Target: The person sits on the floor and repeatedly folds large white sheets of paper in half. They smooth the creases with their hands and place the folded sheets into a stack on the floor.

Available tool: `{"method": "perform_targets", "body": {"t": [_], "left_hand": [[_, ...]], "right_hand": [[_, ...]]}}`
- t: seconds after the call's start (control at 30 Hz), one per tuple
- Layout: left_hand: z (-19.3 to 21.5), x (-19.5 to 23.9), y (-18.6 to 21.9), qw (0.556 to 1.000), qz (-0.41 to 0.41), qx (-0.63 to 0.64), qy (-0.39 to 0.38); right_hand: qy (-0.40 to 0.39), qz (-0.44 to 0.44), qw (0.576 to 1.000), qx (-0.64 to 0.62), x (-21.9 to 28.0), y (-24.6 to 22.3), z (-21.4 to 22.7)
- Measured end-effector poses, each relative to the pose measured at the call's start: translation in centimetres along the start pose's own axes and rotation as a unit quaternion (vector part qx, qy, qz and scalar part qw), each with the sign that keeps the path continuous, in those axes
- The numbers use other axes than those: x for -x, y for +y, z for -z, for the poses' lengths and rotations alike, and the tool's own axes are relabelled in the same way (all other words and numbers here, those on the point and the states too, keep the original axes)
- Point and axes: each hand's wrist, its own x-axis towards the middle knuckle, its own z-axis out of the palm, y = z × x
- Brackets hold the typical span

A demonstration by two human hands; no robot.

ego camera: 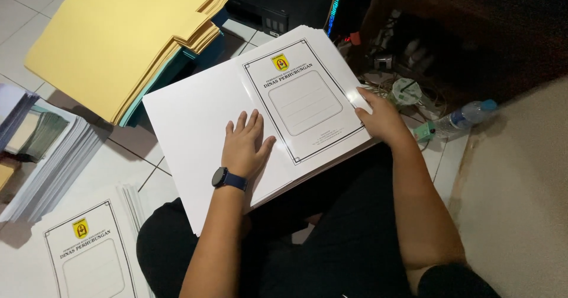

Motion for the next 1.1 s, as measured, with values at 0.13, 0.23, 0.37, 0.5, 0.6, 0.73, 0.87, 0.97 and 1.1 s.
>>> {"method": "perform_targets", "body": {"t": [0.13,0.23,0.37,0.5,0.6,0.73,0.87,0.97,1.1], "left_hand": [[0.3,0.0,0.3,1.000,0.009,0.012,0.006],[0.0,0.1,0.5,1.000,0.010,0.010,0.007],[-0.3,-0.1,0.2,0.999,0.002,0.010,0.036],[-1.2,-0.3,-0.7,0.996,-0.050,0.035,0.069],[-1.5,-0.4,-0.7,0.994,-0.061,0.032,0.087],[-1.2,-0.4,-0.7,0.996,-0.052,0.031,0.068],[-1.3,-0.4,-0.7,0.996,-0.052,0.035,0.064],[-1.1,-0.2,-0.6,0.996,-0.050,0.045,0.060],[-0.7,-0.1,-0.5,0.995,-0.062,0.049,0.064]], "right_hand": [[0.003,-0.002,1.000,-0.005,0.1,0.1,0.0],[0.009,0.004,1.000,-0.009,0.3,1.1,0.1],[0.007,0.028,0.999,-0.016,-0.7,2.0,0.3],[-0.003,-0.077,0.996,-0.047,0.6,-2.4,1.1],[-0.004,-0.117,0.993,0.024,2.7,-6.2,2.2],[-0.011,-0.099,0.994,-0.037,1.7,-4.5,1.7],[-0.002,-0.113,0.994,0.005,1.9,-4.8,1.6],[0.002,-0.088,0.996,0.031,1.5,-3.9,1.4],[0.002,-0.102,0.993,0.055,2.2,-5.7,1.5]]}}
